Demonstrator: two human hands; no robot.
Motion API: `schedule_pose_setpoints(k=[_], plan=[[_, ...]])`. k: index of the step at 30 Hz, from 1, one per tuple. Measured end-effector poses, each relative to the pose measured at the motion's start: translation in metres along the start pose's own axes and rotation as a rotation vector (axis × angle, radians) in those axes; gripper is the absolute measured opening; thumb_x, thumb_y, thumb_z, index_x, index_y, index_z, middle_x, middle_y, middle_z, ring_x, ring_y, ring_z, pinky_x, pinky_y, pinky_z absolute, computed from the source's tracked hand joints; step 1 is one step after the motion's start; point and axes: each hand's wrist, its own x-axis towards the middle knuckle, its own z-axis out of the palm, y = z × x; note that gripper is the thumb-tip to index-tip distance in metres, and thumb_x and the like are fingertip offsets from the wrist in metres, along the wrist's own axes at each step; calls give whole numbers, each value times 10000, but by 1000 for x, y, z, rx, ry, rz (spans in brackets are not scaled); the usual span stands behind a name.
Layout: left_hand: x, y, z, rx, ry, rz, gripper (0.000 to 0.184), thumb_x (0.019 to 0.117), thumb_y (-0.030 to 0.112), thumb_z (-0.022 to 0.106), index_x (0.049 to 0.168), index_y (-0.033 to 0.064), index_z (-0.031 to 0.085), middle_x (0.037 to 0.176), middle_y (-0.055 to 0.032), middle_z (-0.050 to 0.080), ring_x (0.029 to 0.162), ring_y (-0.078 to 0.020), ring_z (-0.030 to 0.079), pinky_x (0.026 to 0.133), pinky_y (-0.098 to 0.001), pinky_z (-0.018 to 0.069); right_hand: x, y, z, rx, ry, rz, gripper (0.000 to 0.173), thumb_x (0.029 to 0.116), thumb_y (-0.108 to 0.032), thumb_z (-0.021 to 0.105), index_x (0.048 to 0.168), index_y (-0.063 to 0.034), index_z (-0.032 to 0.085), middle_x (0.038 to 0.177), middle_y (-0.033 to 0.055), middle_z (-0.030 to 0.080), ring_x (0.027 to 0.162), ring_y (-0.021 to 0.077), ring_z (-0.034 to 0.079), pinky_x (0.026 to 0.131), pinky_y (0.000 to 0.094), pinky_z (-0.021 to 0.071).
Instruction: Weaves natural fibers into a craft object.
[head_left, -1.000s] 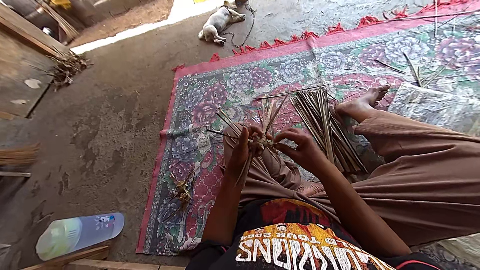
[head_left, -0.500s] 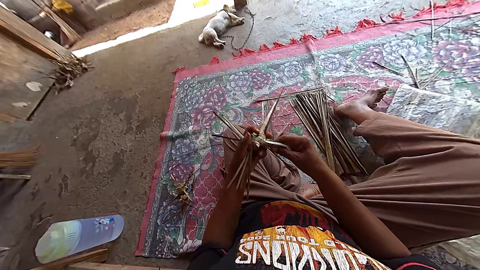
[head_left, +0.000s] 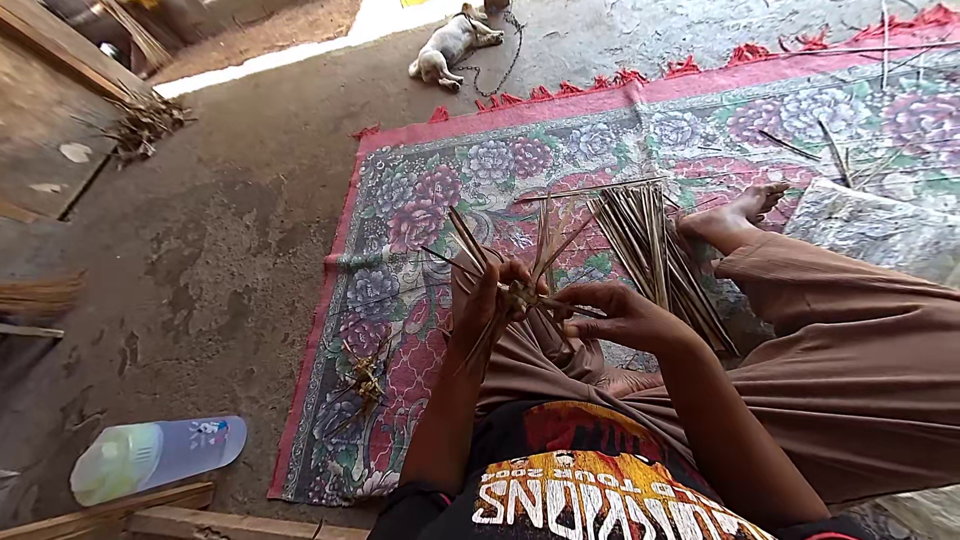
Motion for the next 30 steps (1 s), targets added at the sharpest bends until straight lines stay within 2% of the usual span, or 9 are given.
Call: schedule_pose_setpoints(k=[4, 8, 11, 14, 15, 18, 23, 26, 30], plan=[[-2, -3, 3, 49, 30, -24, 296, 934, 469, 702, 973, 176, 708, 914, -12, 709, 602, -13, 579, 510, -151, 451, 4, 10, 7, 55, 125, 35, 98, 969, -121, 657, 959, -43, 715, 833, -52, 693, 765, -2, 630, 754, 198, 547], [-1, -7, 1, 19, 92, -6, 274, 926, 472, 709, 882, 202, 702, 871, 13, 694, 623, -25, 600, 518, -154, 460, 6, 21, 4, 137, 55, 48, 99, 978, -136, 646, 931, -78, 710, 811, -93, 671, 759, -25, 610, 749, 178, 524], [1, -1, 2, 162, 83, 60, 326, 910, 502, 718, 1003, 190, 712, 1018, -14, 731, 683, -13, 629, 561, -154, 495, 4, 18, -2, -54, 246, 61, 85, 968, -79, 634, 953, -47, 712, 827, -57, 683, 772, -4, 625, 773, 207, 540], [0, 7, -2, 274, 102, 81, 442, 884, 396, 784, 1221, 123, 693, 1209, -56, 704, 928, -84, 687, 779, -239, 581, 4, 13, -5, -446, 557, 75, 207, 968, -114, 669, 1143, -22, 732, 1108, 125, 712, 1067, 252, 647, 959, 482, 512], [0, 7, -4, 269, 104, 81, 450, 903, 358, 769, 1264, 104, 677, 1246, -72, 692, 923, -87, 688, 779, -244, 583, 4, 8, -6, -511, 606, 52, 262, 973, -134, 666, 1202, -13, 711, 1184, 169, 685, 1134, 313, 625, 985, 529, 492], [-1, 5, -4, 211, 52, 61, 406, 977, 350, 681, 1303, 111, 640, 1259, -108, 677, 795, -67, 655, 676, -215, 552, 6, -7, -2, -567, 630, -95, 215, 980, -121, 633, 1141, -14, 727, 1160, 129, 695, 1114, 235, 647, 991, 425, 527], [1, 1, -5, 16, -138, -11, 341, 1005, 415, 582, 1221, 164, 666, 1050, -90, 722, 652, -63, 620, 555, -195, 498, 16, 0, 13, -84, 456, 86, 269, 1065, -227, 511, 1068, -55, 718, 965, -22, 701, 905, 17, 631, 837, 234, 519], [-1, -3, -3, 16, -112, -77, 326, 1005, 429, 577, 1195, 187, 686, 918, -35, 708, 613, -44, 600, 544, -182, 496, 23, 10, 22, 478, 467, 116, 132, 1021, -141, 567, 1065, -68, 668, 931, 3, 714, 848, 80, 688, 838, 291, 593], [0, -7, 6, 20, -88, -103, 291, 1027, 398, 543, 1160, 178, 679, 886, -28, 686, 580, -41, 569, 520, -180, 473, 24, 6, 25, 535, 548, 89, 100, 990, -50, 585, 1038, -63, 671, 871, 7, 706, 752, 68, 672, 742, 249, 591]])
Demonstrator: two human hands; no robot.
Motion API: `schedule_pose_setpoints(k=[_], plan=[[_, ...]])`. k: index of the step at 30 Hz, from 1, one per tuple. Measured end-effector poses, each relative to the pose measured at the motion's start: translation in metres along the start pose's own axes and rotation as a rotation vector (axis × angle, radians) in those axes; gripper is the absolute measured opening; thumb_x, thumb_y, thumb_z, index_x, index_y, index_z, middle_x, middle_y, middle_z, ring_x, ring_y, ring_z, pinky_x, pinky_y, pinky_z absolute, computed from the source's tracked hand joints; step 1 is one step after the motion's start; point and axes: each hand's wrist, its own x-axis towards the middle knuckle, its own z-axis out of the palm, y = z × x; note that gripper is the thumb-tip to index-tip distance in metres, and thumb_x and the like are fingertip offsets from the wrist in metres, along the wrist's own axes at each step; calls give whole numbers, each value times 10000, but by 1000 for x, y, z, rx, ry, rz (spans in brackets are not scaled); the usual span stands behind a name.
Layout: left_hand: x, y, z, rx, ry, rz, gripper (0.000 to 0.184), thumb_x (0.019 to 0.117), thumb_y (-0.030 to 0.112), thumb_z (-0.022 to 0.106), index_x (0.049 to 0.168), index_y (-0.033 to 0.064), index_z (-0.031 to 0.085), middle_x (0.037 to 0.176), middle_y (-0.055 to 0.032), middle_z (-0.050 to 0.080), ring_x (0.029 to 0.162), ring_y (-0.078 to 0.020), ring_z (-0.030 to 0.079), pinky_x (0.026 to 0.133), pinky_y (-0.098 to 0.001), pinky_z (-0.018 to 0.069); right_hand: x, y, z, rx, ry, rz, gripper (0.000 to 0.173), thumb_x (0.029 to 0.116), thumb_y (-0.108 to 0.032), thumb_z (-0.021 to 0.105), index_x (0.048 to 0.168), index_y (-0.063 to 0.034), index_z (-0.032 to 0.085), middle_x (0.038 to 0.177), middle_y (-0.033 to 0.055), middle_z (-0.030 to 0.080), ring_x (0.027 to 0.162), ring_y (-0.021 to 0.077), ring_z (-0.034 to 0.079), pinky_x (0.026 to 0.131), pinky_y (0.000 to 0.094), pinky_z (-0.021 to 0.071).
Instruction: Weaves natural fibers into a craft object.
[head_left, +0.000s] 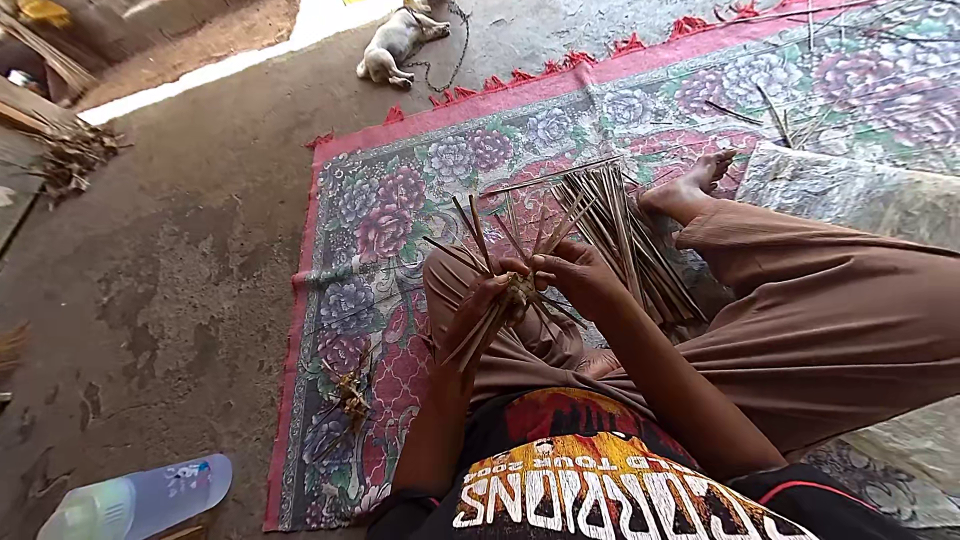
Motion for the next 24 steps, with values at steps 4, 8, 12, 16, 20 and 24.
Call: schedule_pose_setpoints(k=[4, 8, 12, 16, 20, 24], plan=[[3, -4, 4, 43, 44, 2, 296, 1055, 364, 489, 1148, 148, 669, 936, -59, 710, 580, -45, 576, 512, -177, 474, -1, 5, 0, -109, 97, -122, 88, 968, -5, 620, 978, -60, 689, 830, -8, 712, 739, 53, 675, 735, 239, 593], [3, -5, 4, 28, 76, -1, 283, 1045, 347, 523, 1123, 126, 681, 831, -50, 690, 558, -58, 587, 512, -184, 493, -4, 8, 4, -123, 146, -104, 71, 982, -38, 622, 991, -74, 683, 823, -10, 699, 692, 49, 663, 678, 232, 591], [3, -7, 1, 8, 42, 22, 296, 1023, 382, 582, 1134, 127, 686, 884, -64, 707, 575, -61, 601, 520, -189, 502, -3, 7, 8, -118, 195, -45, 63, 992, -48, 621, 985, -69, 680, 821, -9, 701, 695, 50, 666, 688, 232, 591], [0, -11, -4, 4, -30, 72, 255, 915, 363, 755, 1112, 223, 675, 1039, -62, 730, 633, -34, 598, 565, -183, 478, 2, 2, 3, -86, 164, 46, 111, 1044, -94, 557, 1047, -54, 661, 878, 20, 719, 763, 102, 706, 722, 291, 619], [-6, -12, -6, -24, -15, 73, 267, 838, 201, 825, 1034, 268, 656, 1018, -16, 713, 628, -17, 571, 566, -172, 462, 2, 1, -7, -42, -15, 132, 208, 1083, -177, 442, 1126, -88, 625, 1000, 51, 715, 845, 133, 711, 775, 309, 616], [-8, -12, -8, -62, -10, 61, 277, 810, 154, 826, 1000, 250, 649, 970, -17, 701, 623, -25, 554, 558, -177, 443, 1, 9, -6, 61, -66, 41, 151, 995, -29, 528, 1074, -82, 645, 969, 30, 679, 846, 112, 675, 802, 301, 598]])
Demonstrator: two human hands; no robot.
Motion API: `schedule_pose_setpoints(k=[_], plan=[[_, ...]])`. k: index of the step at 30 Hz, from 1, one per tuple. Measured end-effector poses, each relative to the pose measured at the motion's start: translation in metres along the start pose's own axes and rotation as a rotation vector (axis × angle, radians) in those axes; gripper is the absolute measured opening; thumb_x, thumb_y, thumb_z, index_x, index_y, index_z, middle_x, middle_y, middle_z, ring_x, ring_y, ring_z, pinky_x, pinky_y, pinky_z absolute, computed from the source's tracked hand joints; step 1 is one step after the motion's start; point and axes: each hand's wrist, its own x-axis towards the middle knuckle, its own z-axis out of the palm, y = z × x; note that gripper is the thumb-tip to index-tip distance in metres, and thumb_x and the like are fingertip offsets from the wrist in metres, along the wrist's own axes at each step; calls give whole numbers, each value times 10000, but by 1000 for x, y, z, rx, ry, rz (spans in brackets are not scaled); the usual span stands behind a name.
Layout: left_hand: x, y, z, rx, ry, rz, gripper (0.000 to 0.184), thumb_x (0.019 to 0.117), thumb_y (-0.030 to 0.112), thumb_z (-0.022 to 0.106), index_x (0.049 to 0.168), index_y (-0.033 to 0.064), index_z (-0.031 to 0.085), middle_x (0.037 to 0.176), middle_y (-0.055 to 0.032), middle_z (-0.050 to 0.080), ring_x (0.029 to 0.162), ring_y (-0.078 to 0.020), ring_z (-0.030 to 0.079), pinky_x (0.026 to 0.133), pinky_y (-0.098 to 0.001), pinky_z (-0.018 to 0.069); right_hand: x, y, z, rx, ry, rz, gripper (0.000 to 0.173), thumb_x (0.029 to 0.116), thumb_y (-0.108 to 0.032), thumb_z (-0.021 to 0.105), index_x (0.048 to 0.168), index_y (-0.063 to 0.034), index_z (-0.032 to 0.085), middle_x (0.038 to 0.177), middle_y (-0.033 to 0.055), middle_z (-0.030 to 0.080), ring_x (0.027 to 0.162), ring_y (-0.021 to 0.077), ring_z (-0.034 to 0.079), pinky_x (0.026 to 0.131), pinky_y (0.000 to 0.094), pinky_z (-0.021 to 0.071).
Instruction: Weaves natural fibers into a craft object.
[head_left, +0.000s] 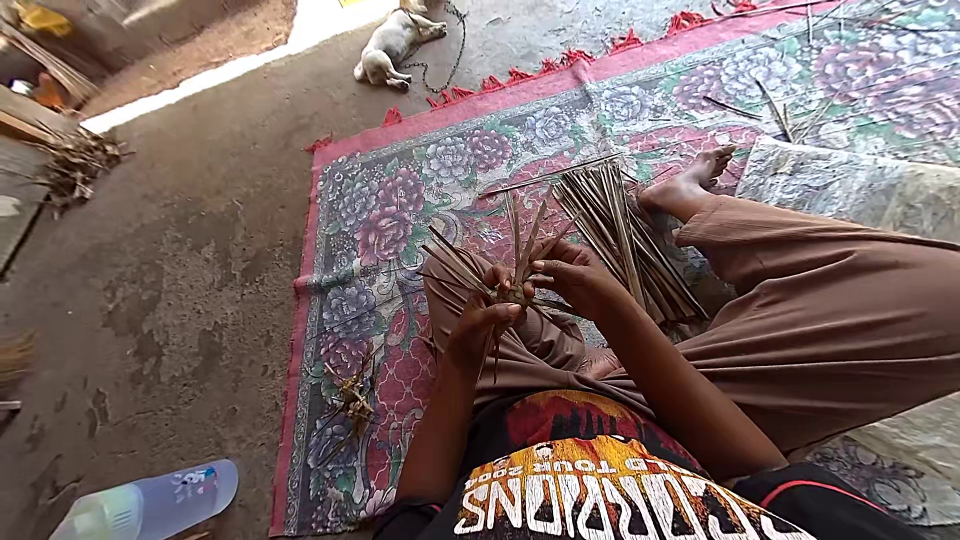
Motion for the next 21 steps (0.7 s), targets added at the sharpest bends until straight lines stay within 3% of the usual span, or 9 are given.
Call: schedule_pose_setpoints(k=[5, 12, 14, 17, 19, 21], plan=[[0, -6, -3, -33, -24, -14, 271, 802, 141, 823, 988, 239, 652, 1007, -39, 705, 642, -27, 565, 552, -182, 436, 2, 6, 4, 63, 50, -17, 162, 951, 5, 600, 1063, -112, 595, 904, 16, 678, 785, 102, 678, 741, 299, 607], [6, -11, -6, 20, -15, -6, 237, 831, 75, 764, 1010, 177, 647, 1089, -87, 722, 664, -29, 596, 567, -177, 449, 6, 6, -3, 48, 188, -212, 265, 864, 94, 661, 998, -123, 590, 827, -19, 625, 746, 67, 620, 767, 275, 570], [0, -6, -5, 110, 21, 13, 221, 833, 95, 758, 1009, 168, 646, 1084, -74, 727, 675, -35, 615, 569, -184, 473, 4, -4, -4, -122, 249, -193, 299, 890, 77, 664, 1118, -88, 564, 888, -1, 659, 796, 73, 645, 799, 280, 570], [-18, 7, -10, 182, 173, 91, 248, 857, 225, 776, 1083, 170, 691, 1122, -84, 726, 765, -111, 689, 631, -244, 571, -5, -38, 4, -410, 316, -286, 471, 967, -111, 640, 1406, -34, 485, 1208, 66, 677, 1051, 129, 661, 919, 345, 555], [-22, 16, -20, 159, 252, 146, 244, 901, 285, 739, 1116, 170, 717, 1170, -119, 716, 810, -161, 715, 658, -277, 600, -24, -66, 23, -329, 131, -475, 434, 1038, -261, 543, 1421, -58, 537, 1305, 89, 658, 1186, 182, 639, 1034, 396, 529], [-25, 24, -29, 186, 262, 193, 258, 953, 328, 670, 1164, 182, 700, 1207, -101, 712, 850, -161, 723, 701, -284, 609, -48, -90, 66, -156, -248, -623, 457, 1072, -408, 458, 1283, -64, 672, 1169, 95, 730, 1095, 189, 688, 996, 396, 548]])
